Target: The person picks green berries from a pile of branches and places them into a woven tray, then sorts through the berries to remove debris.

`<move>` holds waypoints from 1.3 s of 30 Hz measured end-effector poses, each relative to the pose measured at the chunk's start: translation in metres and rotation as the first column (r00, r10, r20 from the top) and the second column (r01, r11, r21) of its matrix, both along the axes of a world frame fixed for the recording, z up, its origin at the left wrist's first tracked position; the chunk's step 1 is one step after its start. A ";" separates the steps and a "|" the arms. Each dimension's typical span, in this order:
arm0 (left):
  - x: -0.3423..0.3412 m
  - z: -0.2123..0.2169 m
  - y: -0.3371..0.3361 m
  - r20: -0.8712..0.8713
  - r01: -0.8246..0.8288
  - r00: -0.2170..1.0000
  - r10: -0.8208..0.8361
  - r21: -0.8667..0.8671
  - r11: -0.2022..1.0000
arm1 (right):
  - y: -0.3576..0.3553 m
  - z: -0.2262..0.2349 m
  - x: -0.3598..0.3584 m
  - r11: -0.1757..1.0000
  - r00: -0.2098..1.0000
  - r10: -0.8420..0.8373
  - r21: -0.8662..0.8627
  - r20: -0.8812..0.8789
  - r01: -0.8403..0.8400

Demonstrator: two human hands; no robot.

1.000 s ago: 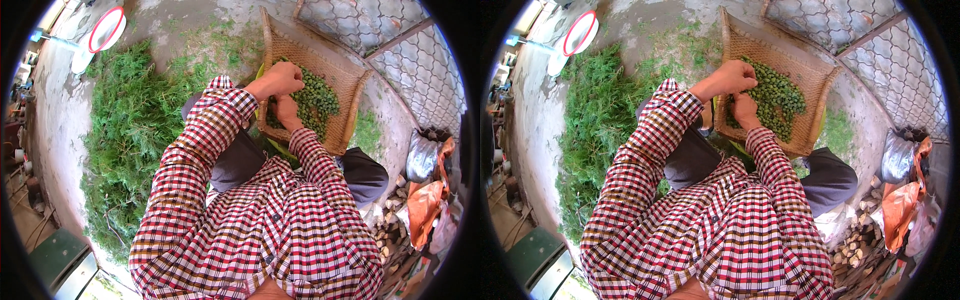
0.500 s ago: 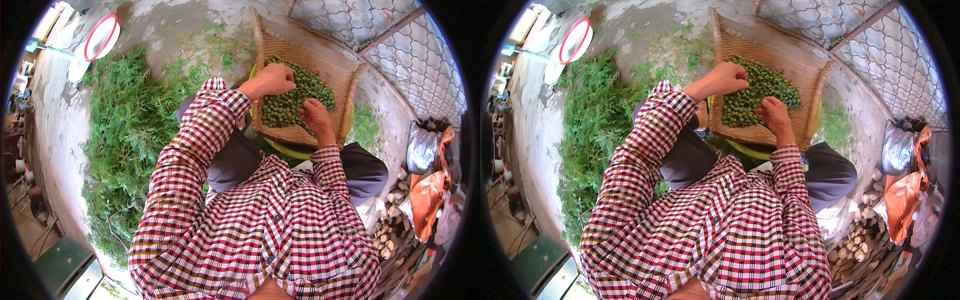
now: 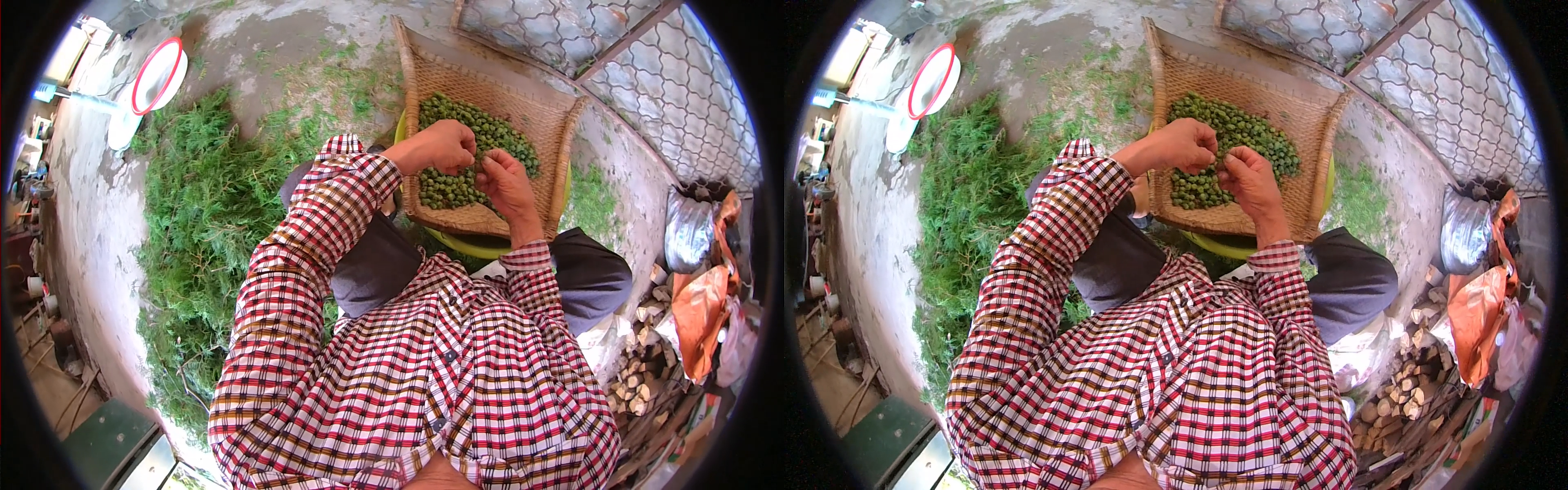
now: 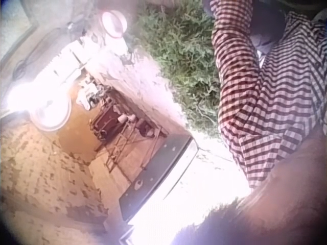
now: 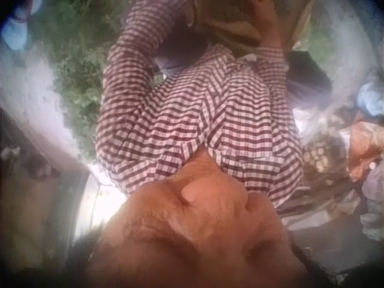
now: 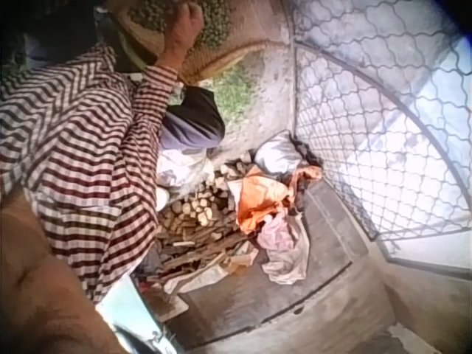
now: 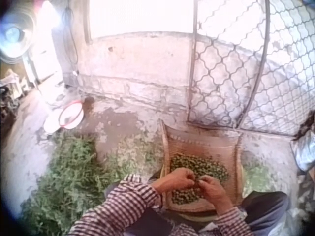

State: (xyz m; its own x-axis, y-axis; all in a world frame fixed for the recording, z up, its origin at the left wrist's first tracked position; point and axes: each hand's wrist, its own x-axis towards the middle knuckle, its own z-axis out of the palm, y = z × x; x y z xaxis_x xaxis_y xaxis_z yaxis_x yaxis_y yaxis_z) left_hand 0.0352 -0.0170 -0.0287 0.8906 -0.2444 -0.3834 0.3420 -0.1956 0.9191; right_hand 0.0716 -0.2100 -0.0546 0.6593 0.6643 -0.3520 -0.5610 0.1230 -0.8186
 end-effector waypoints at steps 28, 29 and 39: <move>-0.008 -0.018 0.004 0.119 0.177 0.941 -0.317 0.623 0.762 | -0.095 -0.103 0.033 0.179 0.959 0.194 -0.969 0.205 0.171; -0.011 -0.026 0.002 0.073 0.245 0.914 -0.398 0.683 0.688 | -0.092 -0.100 0.032 0.209 0.967 0.167 -0.966 0.190 0.154; -0.018 -0.018 0.001 0.036 0.233 0.942 -0.333 0.644 0.729 | -0.068 -0.099 0.024 0.608 0.999 0.032 -0.794 0.008 -0.013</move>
State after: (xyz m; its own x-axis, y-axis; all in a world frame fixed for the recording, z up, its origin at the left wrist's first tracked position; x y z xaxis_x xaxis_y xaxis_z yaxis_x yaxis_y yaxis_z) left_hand 0.0169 -0.0160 -0.0470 0.8746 -0.2451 -0.4184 0.0559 -0.8061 0.5892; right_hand 0.0958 -0.2777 -0.1535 0.6609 0.1452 -0.7363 -0.5379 -0.5925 -0.5997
